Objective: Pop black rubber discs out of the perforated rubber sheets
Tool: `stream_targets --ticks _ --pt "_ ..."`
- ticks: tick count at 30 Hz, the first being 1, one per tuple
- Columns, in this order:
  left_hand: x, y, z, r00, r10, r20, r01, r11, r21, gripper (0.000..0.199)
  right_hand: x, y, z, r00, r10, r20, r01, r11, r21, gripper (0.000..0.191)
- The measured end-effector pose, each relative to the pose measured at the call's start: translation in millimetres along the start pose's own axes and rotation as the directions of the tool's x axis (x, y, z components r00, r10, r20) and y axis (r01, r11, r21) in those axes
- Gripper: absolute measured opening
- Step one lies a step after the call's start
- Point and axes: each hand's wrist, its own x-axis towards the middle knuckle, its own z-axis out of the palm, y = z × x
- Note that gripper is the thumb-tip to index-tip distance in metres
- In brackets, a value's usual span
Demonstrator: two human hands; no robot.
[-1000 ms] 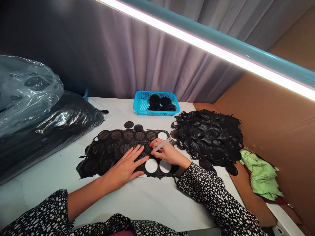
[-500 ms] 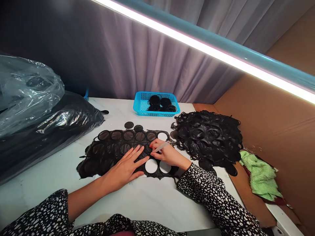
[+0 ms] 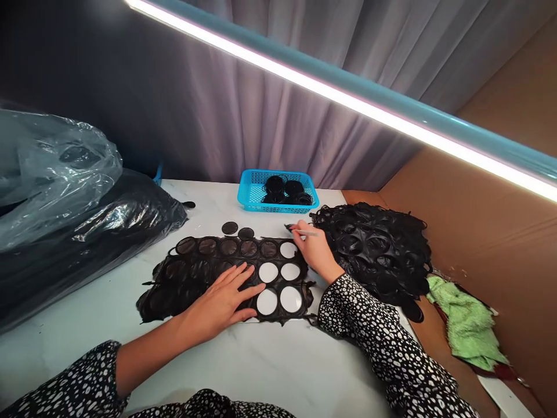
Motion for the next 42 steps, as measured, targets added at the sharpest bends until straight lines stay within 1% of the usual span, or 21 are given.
stream_targets --ticks 1,3,4,6,9,11,15,19,23,25,29,30,31,32,34,35,37,38,39,41,42 --pt "6.0 -1.2 -2.2 1.0 -0.015 -0.016 0.015 1.0 0.007 0.051 2.6 -2.4 2.5 0.996 -0.049 0.072 0.049 0.999 0.014 0.014" --pt "17.9 -5.6 -2.4 0.997 -0.047 -0.056 0.049 0.998 0.027 0.051 3.5 -8.4 11.6 0.965 -0.14 0.222 0.128 0.99 0.065 0.013" --pt "22.7 -8.5 -0.5 0.996 -0.059 -0.07 0.062 0.997 0.04 0.053 2.9 -10.8 16.9 0.946 -0.165 0.28 0.143 0.985 0.096 0.013" --pt "28.1 -14.4 6.4 0.995 -0.075 -0.073 0.08 0.995 0.065 0.057 2.1 -12.9 25.3 0.923 -0.167 0.346 0.116 0.98 0.163 0.012" --pt "27.1 -20.2 16.4 0.994 -0.086 -0.062 0.091 0.993 0.072 0.059 4.8 -10.2 29.1 0.909 -0.137 0.394 0.04 0.969 0.243 0.013" --pt "24.4 -21.4 19.2 0.994 -0.09 -0.056 0.093 0.994 0.06 0.058 8.0 -7.5 27.5 0.895 -0.137 0.425 0.02 0.963 0.268 0.017" --pt "23.0 -21.0 17.6 0.994 -0.1 -0.033 0.101 0.994 0.043 0.056 12.2 -4.9 24.8 0.871 -0.165 0.463 0.03 0.958 0.284 0.017" --pt "24.6 -21.1 17.4 0.995 -0.098 -0.035 0.1 0.994 0.034 0.055 14.9 -4.2 24.7 0.862 -0.185 0.472 0.05 0.957 0.284 0.016" --pt "24.7 -20.9 18.6 0.995 -0.097 -0.033 0.098 0.994 0.039 0.056 15.1 -5.1 23.9 0.861 -0.188 0.472 0.069 0.964 0.258 0.014" --pt "24.4 -20.6 18.6 0.995 -0.1 -0.031 0.101 0.994 0.04 0.057 9.1 -9.3 26.2 0.861 -0.209 0.463 0.113 0.967 0.228 0.011" --pt "24.1 -20.1 19.2 0.994 -0.102 -0.044 0.103 0.994 0.03 0.057 -13.3 -19.6 38.5 0.857 -0.303 0.417 0.32 0.947 0.031 0.011" --pt "24.2 -19.9 19.7 0.994 -0.104 -0.046 0.105 0.994 0.029 0.056 -16.7 -19.0 40.7 0.865 -0.311 0.395 0.348 0.937 -0.025 0.012" --pt "24.3 -19.7 20.3 0.993 -0.107 -0.049 0.108 0.994 0.028 0.056 -17.5 -16.1 41.1 0.886 -0.3 0.354 0.346 0.935 -0.073 0.013" --pt "24.5 -19.5 20.8 0.992 -0.11 -0.054 0.112 0.993 0.026 0.055 -15.2 -11.0 39.0 0.921 -0.266 0.284 0.308 0.944 -0.115 0.013" --pt "24.3 -19.0 20.9 0.991 -0.113 -0.065 0.115 0.993 0.02 0.054 -1.9 3.2 27.8 0.986 -0.152 0.072 0.162 0.973 -0.167 0.014" --pt "23.8 -19.1 20.2 0.992 -0.109 -0.069 0.111 0.994 0.017 0.054 7.6 10.2 19.8 0.995 -0.084 -0.052 0.074 0.981 -0.181 0.015" --pt "21.2 -20.3 17.3 0.993 -0.098 -0.073 0.099 0.995 0.014 0.058 26.4 17.9 4.9 0.984 -0.009 -0.18 -0.021 0.986 -0.167 0.015" --pt "19.0 -21.6 15.3 0.992 -0.096 -0.079 0.098 0.995 0.016 0.062 33.4 17.1 0.6 0.982 -0.002 -0.189 -0.026 0.989 -0.148 0.014" --pt "16.1 -23.4 13.3 0.991 -0.102 -0.092 0.104 0.994 0.023 0.065 37.9 13.0 -0.4 0.987 -0.019 -0.158 -0.001 0.992 -0.126 0.013" --pt "8.8 -28.3 10.1 0.984 -0.124 -0.129 0.131 0.99 0.046 0.067 38.6 -2.6 8.2 0.995 -0.098 -0.025 0.096 0.993 -0.075 0.011" --pt "4.8 -31.0 9.3 0.98 -0.133 -0.146 0.143 0.988 0.061 0.065 35.7 -12.2 16.7 0.988 -0.143 0.058 0.146 0.988 -0.045 0.01"
